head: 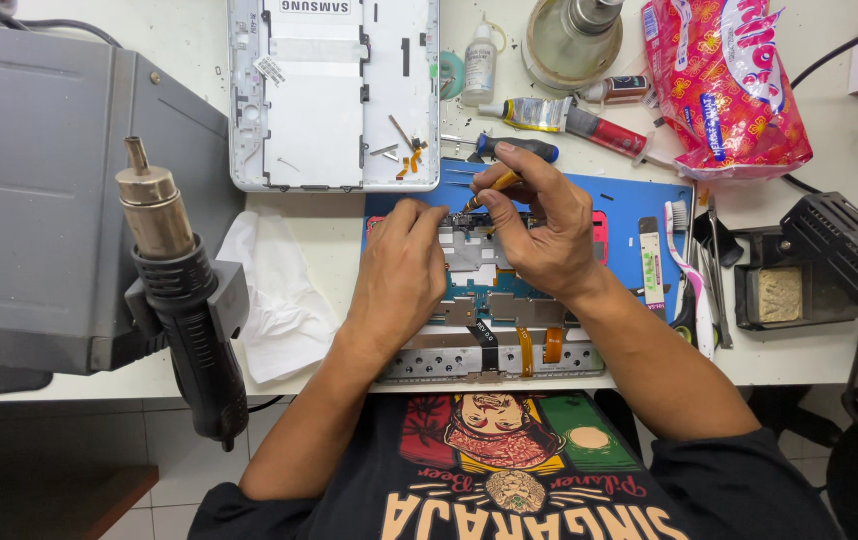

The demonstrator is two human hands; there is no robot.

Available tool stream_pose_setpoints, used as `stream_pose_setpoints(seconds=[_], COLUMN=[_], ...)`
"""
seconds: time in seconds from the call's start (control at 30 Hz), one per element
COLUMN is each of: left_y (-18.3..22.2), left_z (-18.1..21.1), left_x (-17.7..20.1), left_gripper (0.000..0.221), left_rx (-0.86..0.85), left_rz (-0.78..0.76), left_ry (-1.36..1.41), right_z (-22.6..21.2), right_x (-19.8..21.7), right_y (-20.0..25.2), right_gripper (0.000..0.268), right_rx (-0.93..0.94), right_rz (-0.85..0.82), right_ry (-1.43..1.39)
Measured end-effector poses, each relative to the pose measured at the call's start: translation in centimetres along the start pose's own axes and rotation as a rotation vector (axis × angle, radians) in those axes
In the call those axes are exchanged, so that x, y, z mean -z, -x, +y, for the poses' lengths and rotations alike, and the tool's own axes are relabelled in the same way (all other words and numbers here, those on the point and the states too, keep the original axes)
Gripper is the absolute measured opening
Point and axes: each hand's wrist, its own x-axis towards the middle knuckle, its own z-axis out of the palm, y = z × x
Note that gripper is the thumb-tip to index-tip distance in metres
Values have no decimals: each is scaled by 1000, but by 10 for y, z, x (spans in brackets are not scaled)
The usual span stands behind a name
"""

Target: The person disassembles a tablet by removing screws, prying off components, and detaching ribbon cables. They use a screwdriver, a prying tool, and tweezers to separate the motherboard and other internal parts from the chassis.

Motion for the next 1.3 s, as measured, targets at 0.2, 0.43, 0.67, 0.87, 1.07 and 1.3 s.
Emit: stream_pose_setpoints(seconds=[0.2, 0.43, 0.67, 0.87, 1.07, 1.3], left_y=[0, -1, 0, 6, 7, 17], left_z=[2, 2, -2, -7, -11, 8], left_x=[4, 3, -2, -13, -21, -7], left_gripper=[36, 35, 35, 35, 34, 26], left_rx=[8, 11, -27, -83, -111, -97], left_rz=[-7, -8, 16, 93, 130, 113], left_ry=[1, -3, -1, -50, -53, -43], right_z=[-2, -4, -19, -27, -31, -12], right_x=[0, 0, -5, -14, -16, -6], right_y=[0, -1, -7, -13, -16, -12], right_gripper=[48, 48, 46, 36, 38, 38], right_rx=[-5, 4, 172, 233, 213, 188], right_rz=[11, 5, -49, -95, -148, -83], right_ry=[-14, -8, 256, 248, 164, 115])
